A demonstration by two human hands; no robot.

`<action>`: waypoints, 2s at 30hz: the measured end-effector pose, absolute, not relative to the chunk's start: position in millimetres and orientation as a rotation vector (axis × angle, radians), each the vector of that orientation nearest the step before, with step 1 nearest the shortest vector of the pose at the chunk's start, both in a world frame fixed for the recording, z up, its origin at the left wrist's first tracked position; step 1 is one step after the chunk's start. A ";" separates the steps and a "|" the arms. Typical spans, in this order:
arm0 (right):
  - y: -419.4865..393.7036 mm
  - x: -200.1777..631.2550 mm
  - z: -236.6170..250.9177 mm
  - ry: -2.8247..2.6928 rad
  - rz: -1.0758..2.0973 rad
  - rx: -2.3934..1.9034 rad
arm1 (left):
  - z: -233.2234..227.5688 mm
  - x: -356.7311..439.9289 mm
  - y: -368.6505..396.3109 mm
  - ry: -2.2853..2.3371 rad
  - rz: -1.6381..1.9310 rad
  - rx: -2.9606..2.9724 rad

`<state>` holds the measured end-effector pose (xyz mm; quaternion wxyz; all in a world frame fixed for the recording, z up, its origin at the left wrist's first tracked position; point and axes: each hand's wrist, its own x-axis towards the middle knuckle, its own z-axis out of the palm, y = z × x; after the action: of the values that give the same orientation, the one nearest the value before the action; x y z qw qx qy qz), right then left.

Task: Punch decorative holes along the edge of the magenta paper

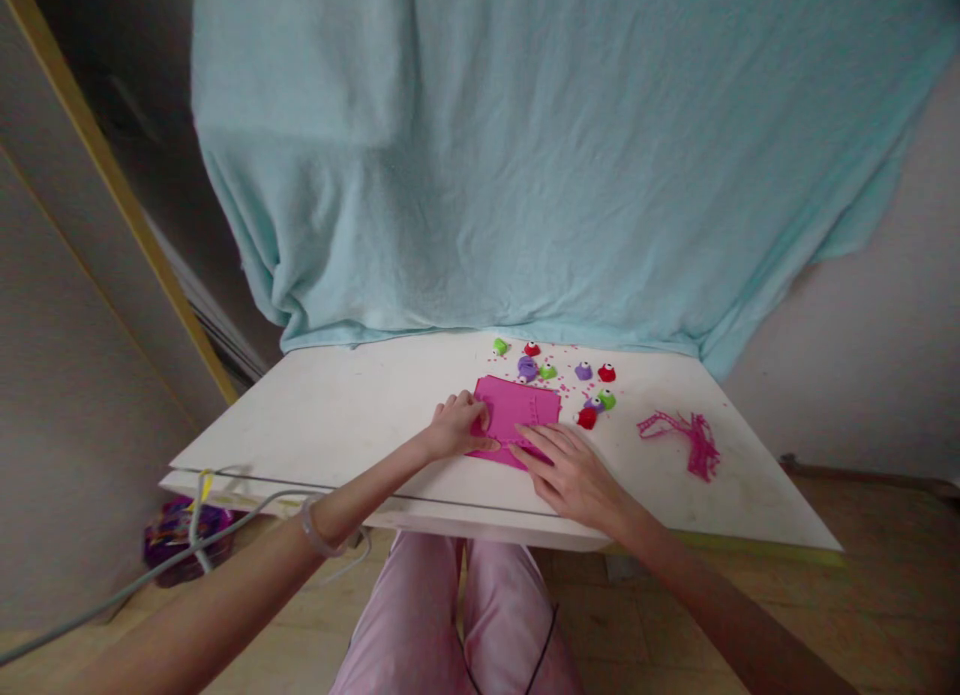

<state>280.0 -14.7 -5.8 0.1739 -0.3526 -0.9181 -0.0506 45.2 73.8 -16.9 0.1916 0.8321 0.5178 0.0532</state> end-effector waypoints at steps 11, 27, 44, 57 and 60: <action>-18.5 284.8 -7.0 -2.569 -0.156 -1.036 | -14.3 45.7 75.5 1.464 0.081 2.344; -31.7 300.2 -10.6 -2.512 -0.133 -1.159 | -6.5 50.0 63.6 1.518 0.098 2.346; -36.0 297.4 -18.4 -2.453 -0.087 -1.203 | 10.7 49.8 -10.3 1.152 0.227 3.053; -31.0 293.0 -9.5 -2.489 -0.126 -1.207 | 5.6 0.1 -17.0 1.271 0.266 2.981; -27.9 278.7 1.9 -2.473 -0.152 -1.191 | 0.7 -2.5 -16.1 1.261 0.340 2.955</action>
<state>278.7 -27.9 1.9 0.1951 -0.4250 -0.8822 -0.0543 -2.5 -16.1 0.7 -0.0448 0.9138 0.3898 0.1052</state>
